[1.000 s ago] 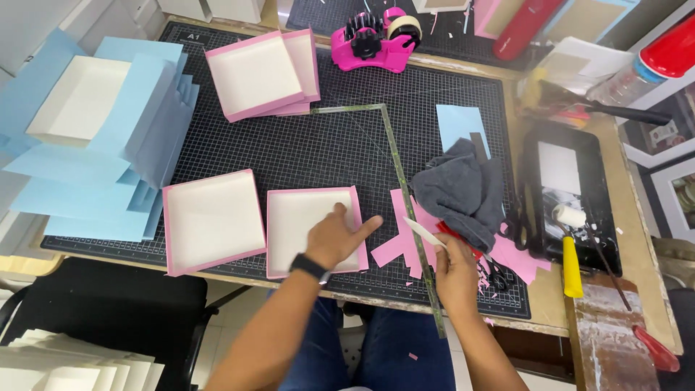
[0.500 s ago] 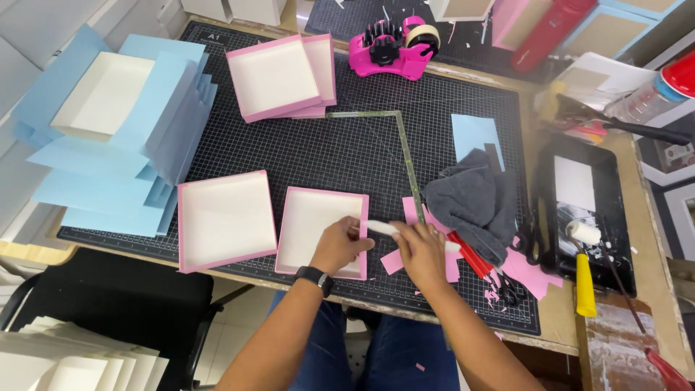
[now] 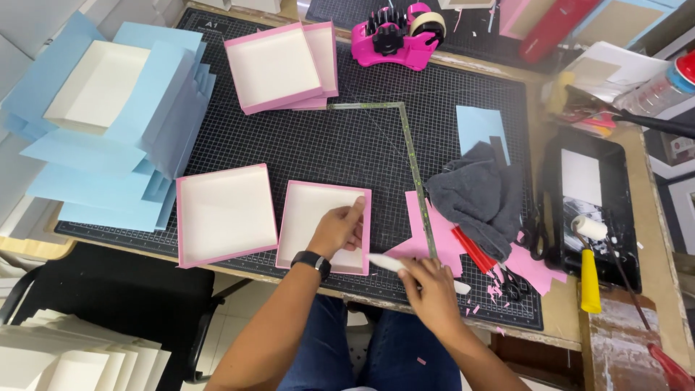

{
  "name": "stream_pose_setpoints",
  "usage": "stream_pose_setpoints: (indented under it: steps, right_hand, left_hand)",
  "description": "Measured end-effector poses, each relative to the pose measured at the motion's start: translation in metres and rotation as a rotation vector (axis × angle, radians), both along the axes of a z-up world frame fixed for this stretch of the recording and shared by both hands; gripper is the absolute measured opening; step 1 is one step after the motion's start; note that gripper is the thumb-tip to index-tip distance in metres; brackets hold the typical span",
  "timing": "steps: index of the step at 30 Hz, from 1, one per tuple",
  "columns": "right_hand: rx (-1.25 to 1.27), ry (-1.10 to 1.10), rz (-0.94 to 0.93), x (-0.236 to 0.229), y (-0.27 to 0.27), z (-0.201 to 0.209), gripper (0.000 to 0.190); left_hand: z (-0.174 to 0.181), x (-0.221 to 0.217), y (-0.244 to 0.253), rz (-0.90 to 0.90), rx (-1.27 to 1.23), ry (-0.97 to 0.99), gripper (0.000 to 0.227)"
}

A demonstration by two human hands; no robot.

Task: Assembling small pink cardboard boxes by applying adhesive and folding flaps on a workshop table

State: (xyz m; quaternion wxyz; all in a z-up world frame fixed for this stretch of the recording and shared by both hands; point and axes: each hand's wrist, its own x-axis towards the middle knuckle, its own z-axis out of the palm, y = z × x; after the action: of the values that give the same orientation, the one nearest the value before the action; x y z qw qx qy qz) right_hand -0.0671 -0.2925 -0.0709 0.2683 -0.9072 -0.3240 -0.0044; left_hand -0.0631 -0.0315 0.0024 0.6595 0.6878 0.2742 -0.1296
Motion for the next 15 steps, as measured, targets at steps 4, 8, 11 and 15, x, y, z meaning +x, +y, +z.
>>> stream_pose_setpoints:
  steps: [4,8,11,15]
  right_hand:
    - [0.007,0.034,0.024,0.0,-0.002,0.014,0.035]
    - [0.11,0.07,0.024,0.012,0.009,0.027,0.033]
    - [0.074,0.112,0.083,0.01,0.011,0.032,0.036]
    - [0.06,0.016,0.157,0.012,0.006,0.024,0.035]
  left_hand:
    - [0.002,0.001,-0.001,-0.033,0.062,0.002,0.071]
    - [-0.005,-0.001,-0.001,-0.054,0.075,-0.027,0.057]
    - [-0.024,0.002,0.001,-0.091,0.103,-0.09,0.04]
    - [-0.043,0.002,0.005,-0.086,-0.01,-0.118,0.029]
